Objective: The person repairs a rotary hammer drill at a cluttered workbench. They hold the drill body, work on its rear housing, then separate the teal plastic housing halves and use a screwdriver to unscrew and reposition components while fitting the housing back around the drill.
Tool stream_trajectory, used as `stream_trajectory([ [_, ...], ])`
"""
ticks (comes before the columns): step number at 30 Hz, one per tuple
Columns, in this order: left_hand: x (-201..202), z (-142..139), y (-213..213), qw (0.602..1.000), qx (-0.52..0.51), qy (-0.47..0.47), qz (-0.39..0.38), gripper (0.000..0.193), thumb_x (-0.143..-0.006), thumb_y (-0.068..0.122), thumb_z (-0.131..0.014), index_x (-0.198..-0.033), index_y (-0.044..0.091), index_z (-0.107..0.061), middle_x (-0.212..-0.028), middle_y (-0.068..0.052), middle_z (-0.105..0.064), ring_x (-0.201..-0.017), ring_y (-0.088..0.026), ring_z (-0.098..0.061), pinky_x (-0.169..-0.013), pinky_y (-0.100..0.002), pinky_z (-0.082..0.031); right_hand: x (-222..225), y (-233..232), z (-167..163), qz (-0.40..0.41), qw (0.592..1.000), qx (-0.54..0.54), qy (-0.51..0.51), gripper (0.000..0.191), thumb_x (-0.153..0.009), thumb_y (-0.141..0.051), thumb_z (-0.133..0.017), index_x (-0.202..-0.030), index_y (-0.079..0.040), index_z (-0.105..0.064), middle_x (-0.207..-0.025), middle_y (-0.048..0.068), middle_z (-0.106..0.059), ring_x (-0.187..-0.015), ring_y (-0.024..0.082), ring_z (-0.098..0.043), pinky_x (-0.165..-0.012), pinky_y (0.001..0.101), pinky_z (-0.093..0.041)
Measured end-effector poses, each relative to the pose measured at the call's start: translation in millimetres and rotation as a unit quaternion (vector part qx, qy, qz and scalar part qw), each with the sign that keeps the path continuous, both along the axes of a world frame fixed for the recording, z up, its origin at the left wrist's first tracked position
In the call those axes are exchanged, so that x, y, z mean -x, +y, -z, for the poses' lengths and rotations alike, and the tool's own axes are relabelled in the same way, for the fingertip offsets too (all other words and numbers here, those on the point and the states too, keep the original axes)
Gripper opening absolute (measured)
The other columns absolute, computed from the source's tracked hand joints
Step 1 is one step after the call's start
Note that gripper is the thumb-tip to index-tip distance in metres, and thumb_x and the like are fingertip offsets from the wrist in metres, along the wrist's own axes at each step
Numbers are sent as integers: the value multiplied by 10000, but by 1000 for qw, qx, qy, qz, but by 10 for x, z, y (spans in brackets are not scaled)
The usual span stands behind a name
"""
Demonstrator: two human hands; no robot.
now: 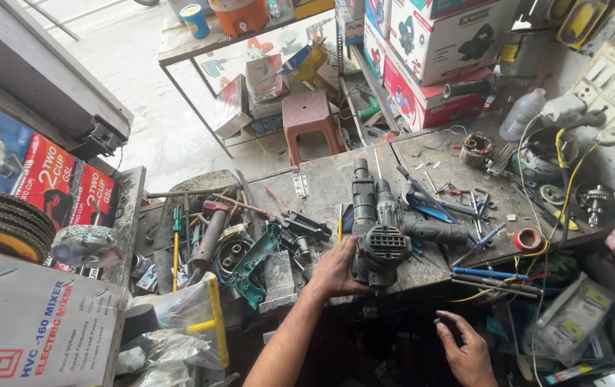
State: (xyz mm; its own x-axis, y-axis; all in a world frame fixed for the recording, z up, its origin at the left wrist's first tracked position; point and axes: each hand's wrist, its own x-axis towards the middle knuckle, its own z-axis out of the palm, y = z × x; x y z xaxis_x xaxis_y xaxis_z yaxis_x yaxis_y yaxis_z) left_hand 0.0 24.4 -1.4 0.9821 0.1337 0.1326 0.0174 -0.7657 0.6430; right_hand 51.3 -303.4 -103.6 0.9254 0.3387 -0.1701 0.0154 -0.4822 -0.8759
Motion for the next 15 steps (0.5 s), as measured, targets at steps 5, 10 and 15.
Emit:
stream_trajectory([
  [5,112,19,55,1000,-10,-8,-5,1143,-574,565,-915,-1445,10,-423,-1327,-196,-583,-1213,-411,-600,-983,-475,-512,318,-25,129,25,998,50,15,365,-910,-263,-703,-1258,-155,-727,-1074,84,-836,-1089,189,-769,-956,356,-559],
  [10,209,82,52,1000,-27,2,-6,1205,-554,560,-918,-1462,-23,-382,-1327,-208,-568,-1208,-420,-588,-972,-477,-509,652,-240,453,88,994,33,50,383,-914,-284,-692,-1277,-167,-724,-1083,82,-812,-1049,187,-785,-949,343,-594],
  [15,237,58,49,999,-32,1,-9,1213,-551,547,-917,-1472,-38,-387,-1326,-208,-574,-1204,-409,-595,-976,-470,-509,745,-266,720,100,980,107,136,386,-903,-292,-705,-1267,-168,-732,-1083,77,-808,-1049,186,-778,-948,342,-591],
])
